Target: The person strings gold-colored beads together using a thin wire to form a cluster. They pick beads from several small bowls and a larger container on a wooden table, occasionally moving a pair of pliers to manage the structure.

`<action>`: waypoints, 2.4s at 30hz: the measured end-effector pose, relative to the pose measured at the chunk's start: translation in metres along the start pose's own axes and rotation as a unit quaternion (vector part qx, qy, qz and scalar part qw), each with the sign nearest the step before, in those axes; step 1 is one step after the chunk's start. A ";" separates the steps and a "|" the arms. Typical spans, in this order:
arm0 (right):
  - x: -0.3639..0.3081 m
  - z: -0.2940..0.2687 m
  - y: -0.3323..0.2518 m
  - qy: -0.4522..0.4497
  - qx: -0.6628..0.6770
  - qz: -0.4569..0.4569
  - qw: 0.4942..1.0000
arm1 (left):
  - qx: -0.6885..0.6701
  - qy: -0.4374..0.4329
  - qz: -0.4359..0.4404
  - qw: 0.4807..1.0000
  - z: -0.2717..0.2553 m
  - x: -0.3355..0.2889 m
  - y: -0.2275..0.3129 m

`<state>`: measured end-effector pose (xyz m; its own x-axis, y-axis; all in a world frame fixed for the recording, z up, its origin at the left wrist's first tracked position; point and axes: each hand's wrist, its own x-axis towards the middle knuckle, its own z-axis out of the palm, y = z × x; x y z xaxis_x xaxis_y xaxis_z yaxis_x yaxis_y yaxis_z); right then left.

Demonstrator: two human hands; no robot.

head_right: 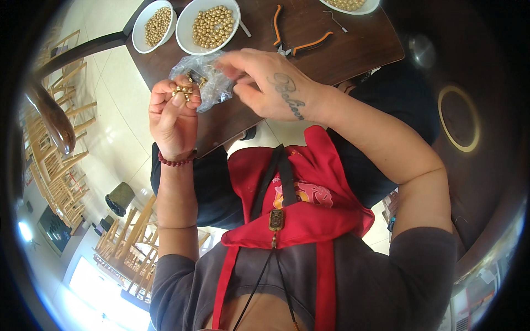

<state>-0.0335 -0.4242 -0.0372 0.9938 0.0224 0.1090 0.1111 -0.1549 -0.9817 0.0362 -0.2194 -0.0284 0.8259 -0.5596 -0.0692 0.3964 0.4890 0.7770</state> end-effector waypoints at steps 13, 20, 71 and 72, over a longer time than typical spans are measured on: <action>0.005 0.001 -0.037 0.047 -0.030 0.053 0.997 | 0.045 -0.001 -0.038 0.998 0.013 -0.001 -0.006; 0.000 0.000 -0.038 0.073 -0.065 0.009 0.995 | 0.011 -0.016 -0.060 0.998 0.016 -0.003 -0.006; 0.002 0.001 -0.023 -0.027 0.519 0.415 0.747 | 0.319 -0.068 0.164 0.931 0.008 0.001 -0.004; 0.000 0.003 -0.020 -0.037 0.523 0.420 0.740 | 0.323 -0.078 0.169 0.928 0.009 0.001 -0.004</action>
<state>-0.0355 -0.4187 -0.0181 0.7026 0.4126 -0.5798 -0.6496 0.7045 -0.2859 0.0318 -0.2277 -0.0259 0.7707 -0.5623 0.2997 -0.2403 0.1791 0.9540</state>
